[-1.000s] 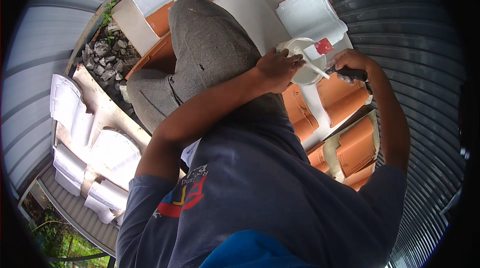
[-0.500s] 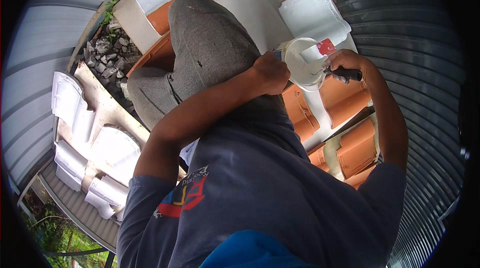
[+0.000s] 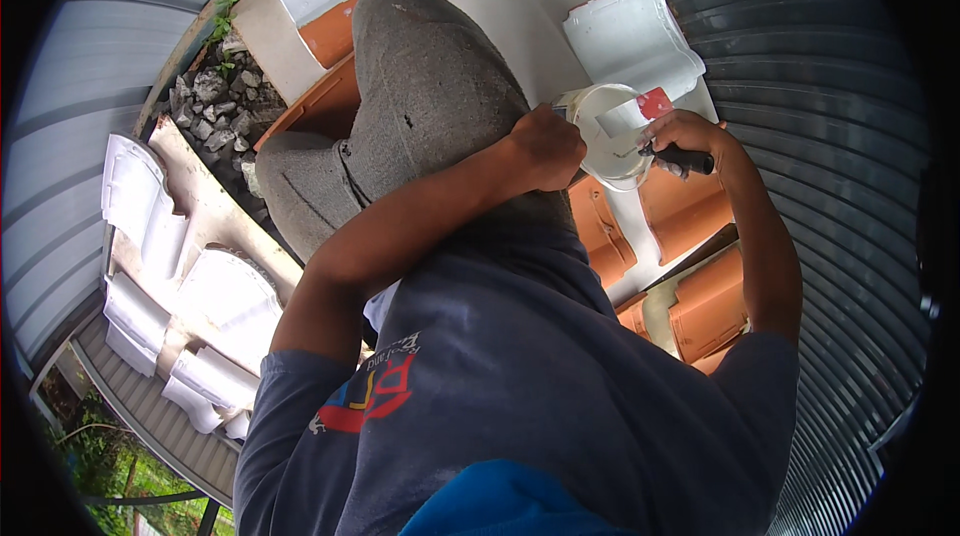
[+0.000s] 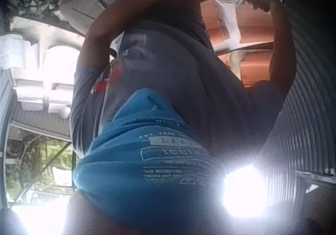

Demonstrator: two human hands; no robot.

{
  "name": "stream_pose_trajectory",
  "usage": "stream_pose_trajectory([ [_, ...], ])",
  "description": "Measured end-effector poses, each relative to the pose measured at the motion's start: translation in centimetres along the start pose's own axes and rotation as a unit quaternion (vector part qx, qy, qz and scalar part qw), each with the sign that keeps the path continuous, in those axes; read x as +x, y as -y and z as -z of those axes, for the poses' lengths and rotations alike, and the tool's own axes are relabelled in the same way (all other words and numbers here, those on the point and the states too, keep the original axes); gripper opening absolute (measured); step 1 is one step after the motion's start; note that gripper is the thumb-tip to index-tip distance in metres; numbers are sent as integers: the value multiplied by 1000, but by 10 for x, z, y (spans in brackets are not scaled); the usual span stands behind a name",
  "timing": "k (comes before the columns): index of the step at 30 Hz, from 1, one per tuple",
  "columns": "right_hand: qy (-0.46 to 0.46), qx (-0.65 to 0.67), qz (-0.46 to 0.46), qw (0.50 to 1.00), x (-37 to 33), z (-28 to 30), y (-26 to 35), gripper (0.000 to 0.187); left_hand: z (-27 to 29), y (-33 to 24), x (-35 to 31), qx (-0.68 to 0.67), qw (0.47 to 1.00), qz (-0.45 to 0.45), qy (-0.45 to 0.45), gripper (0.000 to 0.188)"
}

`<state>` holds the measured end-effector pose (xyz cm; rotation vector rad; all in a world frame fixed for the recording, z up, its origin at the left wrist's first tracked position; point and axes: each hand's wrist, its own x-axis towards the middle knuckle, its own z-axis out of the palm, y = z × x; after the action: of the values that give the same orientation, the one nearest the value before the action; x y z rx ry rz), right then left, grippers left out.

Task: The person paints terracotta roof tiles using a paint roller and white paint from a bucket, handling individual tiles and moving them on a board.

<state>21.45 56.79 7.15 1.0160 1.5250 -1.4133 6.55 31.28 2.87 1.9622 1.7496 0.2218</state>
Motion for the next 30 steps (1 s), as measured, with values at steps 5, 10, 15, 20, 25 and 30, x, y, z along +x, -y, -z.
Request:
stream_pose_trajectory([
  [5, -7, 8, 6, 1000, -25, 1, 5, 32, 3, 1, 1, -7, 1000, 11, 27, 19],
  [10, -42, 29, 12, 999, -77, -2, 22, 30, 1, 3, 1, 0, 999, 16, 31, 19],
  [15, -54, 26, -12, 998, -41, -9, 12, 29, 0, 1, 3, -9, 1000, 7, 29, 19],
  [20, -57, -4, -30, 998, -40, -20, 13, 27, -3, -2, 5, -1, 1000, -4, -5, 20],
  [25, -100, -11, 0, 995, -79, -14, 35, 27, -1, 3, -2, -17, 1000, 14, -5, 20],
  [30, -65, 28, -14, 997, -39, -10, -9, 28, -4, -3, 10, -5, 999, -36, -32, 16],
])
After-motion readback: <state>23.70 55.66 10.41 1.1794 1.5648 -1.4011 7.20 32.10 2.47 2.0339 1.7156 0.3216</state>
